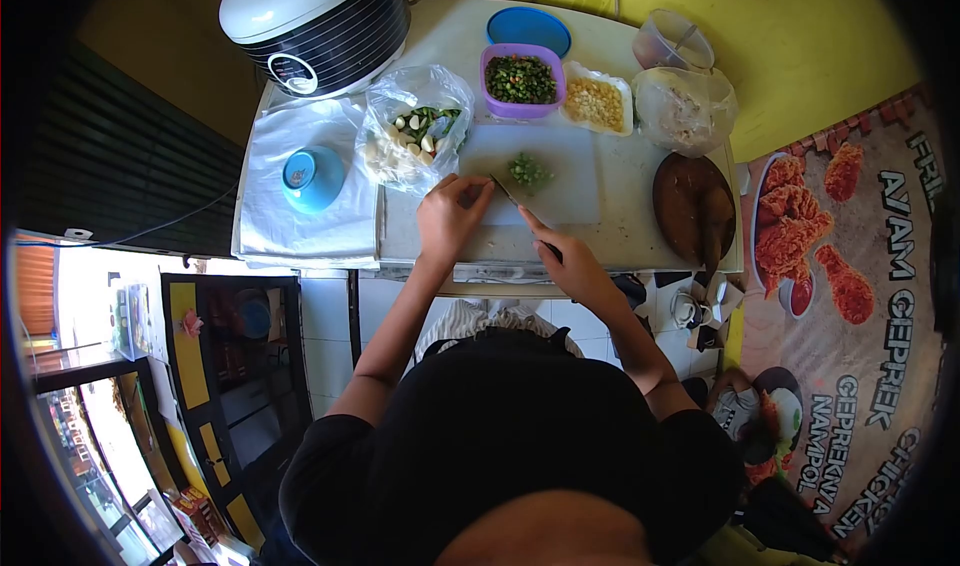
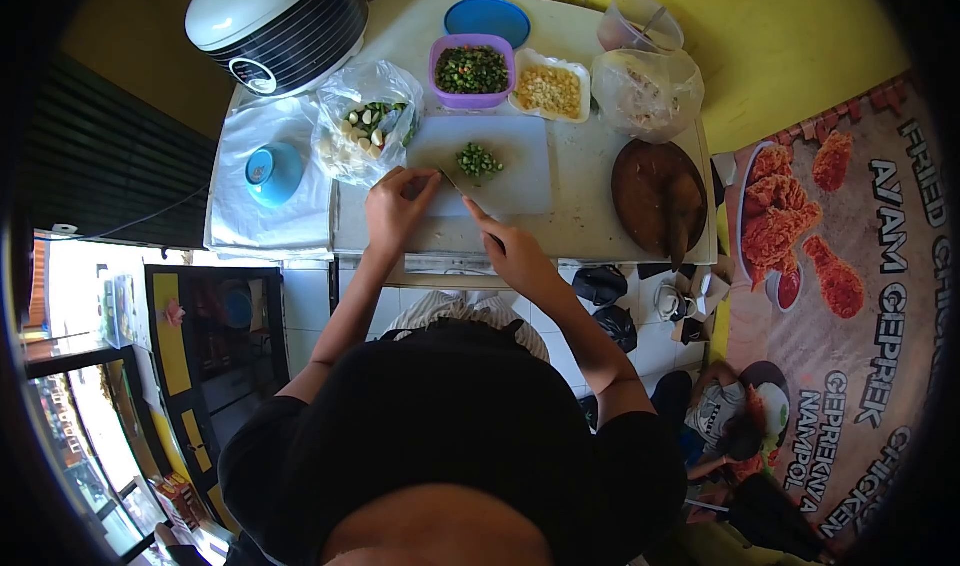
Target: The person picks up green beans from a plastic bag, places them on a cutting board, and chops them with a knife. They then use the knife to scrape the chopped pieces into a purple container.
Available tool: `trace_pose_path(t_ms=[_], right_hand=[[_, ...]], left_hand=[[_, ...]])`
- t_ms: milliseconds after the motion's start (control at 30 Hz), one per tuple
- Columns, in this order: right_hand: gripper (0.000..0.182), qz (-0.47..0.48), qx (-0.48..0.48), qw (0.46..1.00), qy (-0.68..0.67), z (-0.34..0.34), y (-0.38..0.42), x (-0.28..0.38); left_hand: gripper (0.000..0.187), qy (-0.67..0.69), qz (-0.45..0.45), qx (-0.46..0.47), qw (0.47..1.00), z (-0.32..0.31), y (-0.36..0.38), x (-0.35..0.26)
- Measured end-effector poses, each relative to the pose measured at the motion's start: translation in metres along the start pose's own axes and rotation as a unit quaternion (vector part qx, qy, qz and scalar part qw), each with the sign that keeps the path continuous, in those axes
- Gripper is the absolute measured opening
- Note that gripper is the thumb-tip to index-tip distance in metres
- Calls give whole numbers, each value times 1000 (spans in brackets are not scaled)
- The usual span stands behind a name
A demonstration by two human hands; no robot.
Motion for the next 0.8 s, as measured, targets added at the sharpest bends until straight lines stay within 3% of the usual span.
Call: trace_pose_path(t_ms=[33,100,233,300,633,800], right_hand=[[55,0,0,1000,1,-1,1,-8],[55,114,-39,992,-41,-1,-1,-22],[55,119,-48,990,-50,10,-4,-16],[55,14,-29,994,-104,17,-6,-10],[56,21,-85,983,-158,25,-15,-24],[50,63,-87,992,-68,33,-13,-31]], left_hand=[[13,5,-1,-6,1000,-1,0,0],[14,-6,5,3,1000,-1,0,2],[14,-58,-5,38,998,0,-1,-9],[14,-67,-21,46,997,-4,-3,-13],[15,-38,-24,93,995,-7,-9,-16],[13,29,-27,89,995,5,-8,-19]])
Point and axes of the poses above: each hand's wrist, its own y-axis away from the middle knuckle, its own z-axis out of the back of the hand, x = y × z, the point moved 2 cm from there along -y, towards the middle knuckle, and after that the axes turned 3 degrees about z, right-handed, at the moved point
